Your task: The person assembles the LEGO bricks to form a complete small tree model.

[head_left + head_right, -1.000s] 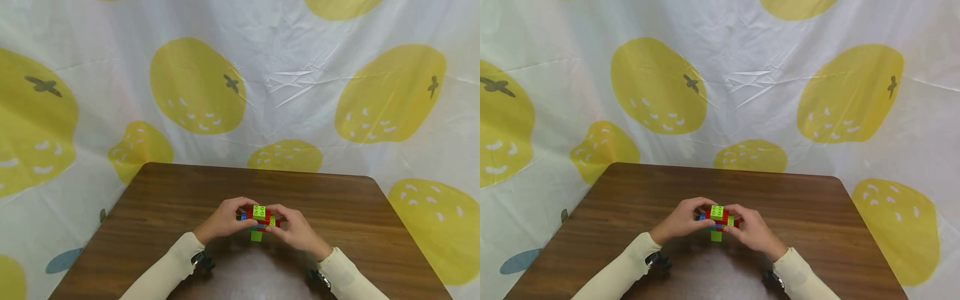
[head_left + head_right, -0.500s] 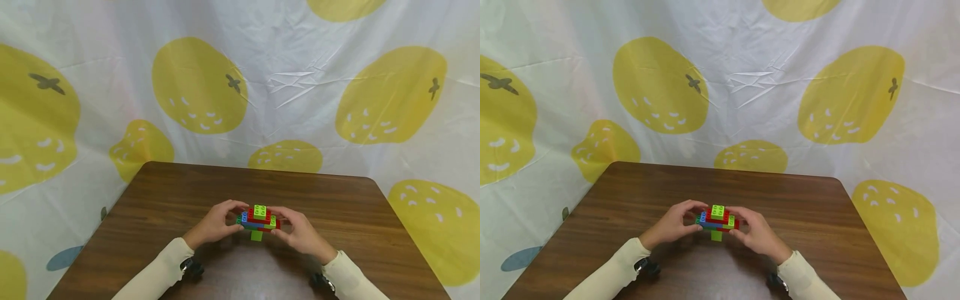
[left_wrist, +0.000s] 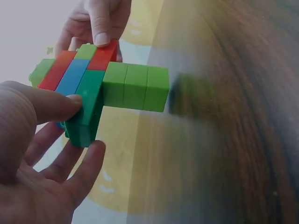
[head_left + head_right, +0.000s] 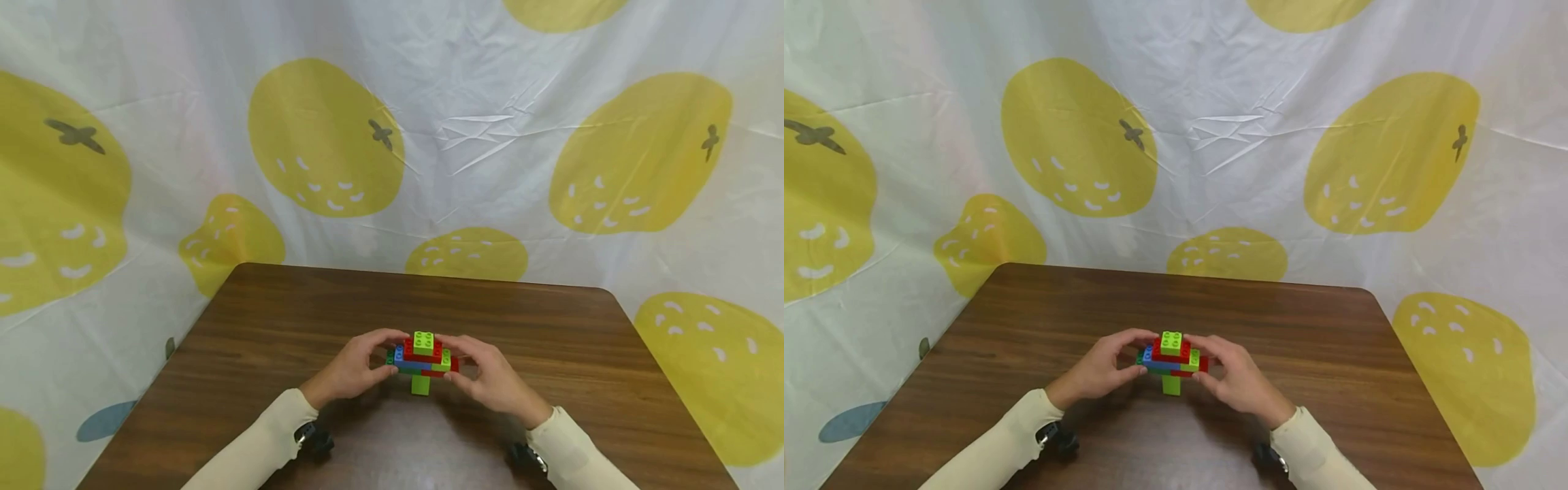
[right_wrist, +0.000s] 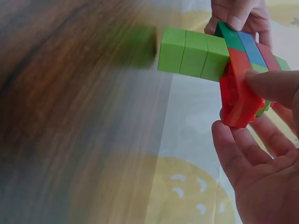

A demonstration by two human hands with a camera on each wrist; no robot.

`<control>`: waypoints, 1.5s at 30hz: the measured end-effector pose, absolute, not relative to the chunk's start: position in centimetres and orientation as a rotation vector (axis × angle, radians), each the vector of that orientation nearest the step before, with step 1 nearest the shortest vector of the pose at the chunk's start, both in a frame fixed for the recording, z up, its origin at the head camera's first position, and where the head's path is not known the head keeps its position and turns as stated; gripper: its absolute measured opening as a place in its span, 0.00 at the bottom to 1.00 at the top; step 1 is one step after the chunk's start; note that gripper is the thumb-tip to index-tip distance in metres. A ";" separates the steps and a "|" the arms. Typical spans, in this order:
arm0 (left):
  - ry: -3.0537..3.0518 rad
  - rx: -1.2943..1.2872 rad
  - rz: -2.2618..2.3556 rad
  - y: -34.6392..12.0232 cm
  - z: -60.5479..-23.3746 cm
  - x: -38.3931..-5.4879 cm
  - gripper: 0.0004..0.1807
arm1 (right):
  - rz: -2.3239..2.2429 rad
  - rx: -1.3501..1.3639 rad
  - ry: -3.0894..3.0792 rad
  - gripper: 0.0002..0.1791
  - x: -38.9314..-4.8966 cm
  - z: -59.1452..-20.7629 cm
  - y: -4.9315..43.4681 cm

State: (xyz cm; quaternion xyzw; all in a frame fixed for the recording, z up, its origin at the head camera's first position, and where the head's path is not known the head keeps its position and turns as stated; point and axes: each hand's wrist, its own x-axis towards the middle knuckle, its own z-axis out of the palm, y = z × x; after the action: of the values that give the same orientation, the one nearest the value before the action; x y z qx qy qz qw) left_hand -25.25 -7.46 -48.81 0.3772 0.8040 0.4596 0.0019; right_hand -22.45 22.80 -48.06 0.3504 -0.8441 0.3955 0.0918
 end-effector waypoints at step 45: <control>2.517 0.892 1.371 -6.5 -47.9 -30.1 0.37 | 1.275 0.832 -2.747 0.38 -27.4 -47.2 22.6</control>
State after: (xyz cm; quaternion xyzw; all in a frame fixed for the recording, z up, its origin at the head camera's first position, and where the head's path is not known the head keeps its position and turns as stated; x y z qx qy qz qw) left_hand -30.09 -6.52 -47.93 0.2965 0.8364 0.4557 0.0699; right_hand -27.41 22.62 -47.18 0.2649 -0.8747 0.4058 0.0005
